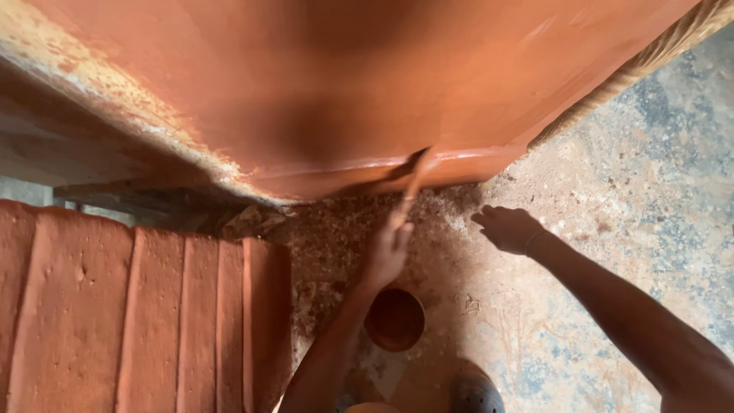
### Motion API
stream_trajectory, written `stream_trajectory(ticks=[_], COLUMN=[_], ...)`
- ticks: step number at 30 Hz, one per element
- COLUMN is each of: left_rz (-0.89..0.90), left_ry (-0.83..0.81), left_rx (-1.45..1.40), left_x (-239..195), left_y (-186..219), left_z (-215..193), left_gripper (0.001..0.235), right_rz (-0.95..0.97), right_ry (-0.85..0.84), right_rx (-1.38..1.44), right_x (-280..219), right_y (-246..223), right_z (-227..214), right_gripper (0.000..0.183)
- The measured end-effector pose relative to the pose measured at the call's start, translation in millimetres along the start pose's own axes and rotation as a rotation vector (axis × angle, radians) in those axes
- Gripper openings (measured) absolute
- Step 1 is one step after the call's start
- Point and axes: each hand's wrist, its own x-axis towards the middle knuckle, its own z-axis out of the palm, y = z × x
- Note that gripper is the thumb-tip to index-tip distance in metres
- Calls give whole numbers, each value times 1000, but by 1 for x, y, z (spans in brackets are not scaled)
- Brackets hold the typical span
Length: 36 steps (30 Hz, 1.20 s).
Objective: The person paints the lower edge of a wall with orange paint using a brush. They repeatedly dip the brush into a small container on the floor and apply paint along the baseboard area, occasionally using a finger to smooth the edge.
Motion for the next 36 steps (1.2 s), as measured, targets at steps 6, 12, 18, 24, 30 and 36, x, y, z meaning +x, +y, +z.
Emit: stream_trajectory(ticks=[6,12,18,24,30,36], left_rz=[-112,-156,-229,96,-223,-267], left_ry=[511,755,334,-44,458,791], left_rx=[-22,-252,-237,-279,-562,-749], left_x=[-63,-68,-52,-55,-46,-65], left_y=[-52,-62,-36,2,-23,-78], left_z=[-53,-76,-32,-19,-58,-75], left_gripper=[54,63,62,40,37,51], right_rz=[-33,90,220,296,416,388], right_ry=[406,447,500,391,73,167], right_rx=[-92,11,49,-32,-167,-116], right_x=[6,1,-11,-10,-11,-15], right_y=[-19,-39,-29,-23,-34,-30], right_z=[-8,-53,-62,-74,-99,-90], right_gripper=[42,78,83,79,46,34])
